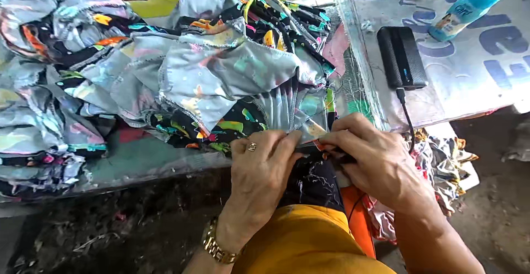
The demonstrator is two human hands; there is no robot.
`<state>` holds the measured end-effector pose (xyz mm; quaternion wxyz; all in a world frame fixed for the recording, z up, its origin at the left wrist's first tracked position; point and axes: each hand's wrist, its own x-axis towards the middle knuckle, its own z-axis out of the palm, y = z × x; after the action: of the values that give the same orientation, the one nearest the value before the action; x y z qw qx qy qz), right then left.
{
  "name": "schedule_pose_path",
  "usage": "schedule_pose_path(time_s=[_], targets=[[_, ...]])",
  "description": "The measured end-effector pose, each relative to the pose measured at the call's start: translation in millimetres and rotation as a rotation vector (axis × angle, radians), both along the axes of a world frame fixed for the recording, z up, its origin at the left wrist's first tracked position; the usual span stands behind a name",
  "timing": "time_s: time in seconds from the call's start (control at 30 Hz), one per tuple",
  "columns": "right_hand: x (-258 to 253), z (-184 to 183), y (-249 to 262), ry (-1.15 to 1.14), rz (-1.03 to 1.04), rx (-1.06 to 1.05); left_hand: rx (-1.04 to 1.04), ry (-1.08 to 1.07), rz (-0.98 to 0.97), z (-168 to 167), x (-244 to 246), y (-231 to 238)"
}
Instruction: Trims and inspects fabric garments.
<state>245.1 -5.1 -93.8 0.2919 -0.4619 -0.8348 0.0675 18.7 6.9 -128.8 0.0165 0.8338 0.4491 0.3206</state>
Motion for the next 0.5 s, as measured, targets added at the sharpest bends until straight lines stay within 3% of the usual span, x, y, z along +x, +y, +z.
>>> schedule_pose_path(time_s=[0.07, 0.17, 0.3, 0.5], targets=[[-9, 7, 2, 0.252, 0.066, -0.022, 0.044, -0.003, -0.002, -3, 3, -2], [-30, 5, 14, 0.578, 0.210, -0.221, 0.134, -0.040, -0.025, -11, 3, -4], [-38, -8, 31, 0.574, 0.170, -0.356, 0.184, -0.127, -0.095, -19, -3, -7], [-31, -11, 30, 0.443, 0.264, -0.341, 0.123, -0.178, -0.139, -18, -16, -12]])
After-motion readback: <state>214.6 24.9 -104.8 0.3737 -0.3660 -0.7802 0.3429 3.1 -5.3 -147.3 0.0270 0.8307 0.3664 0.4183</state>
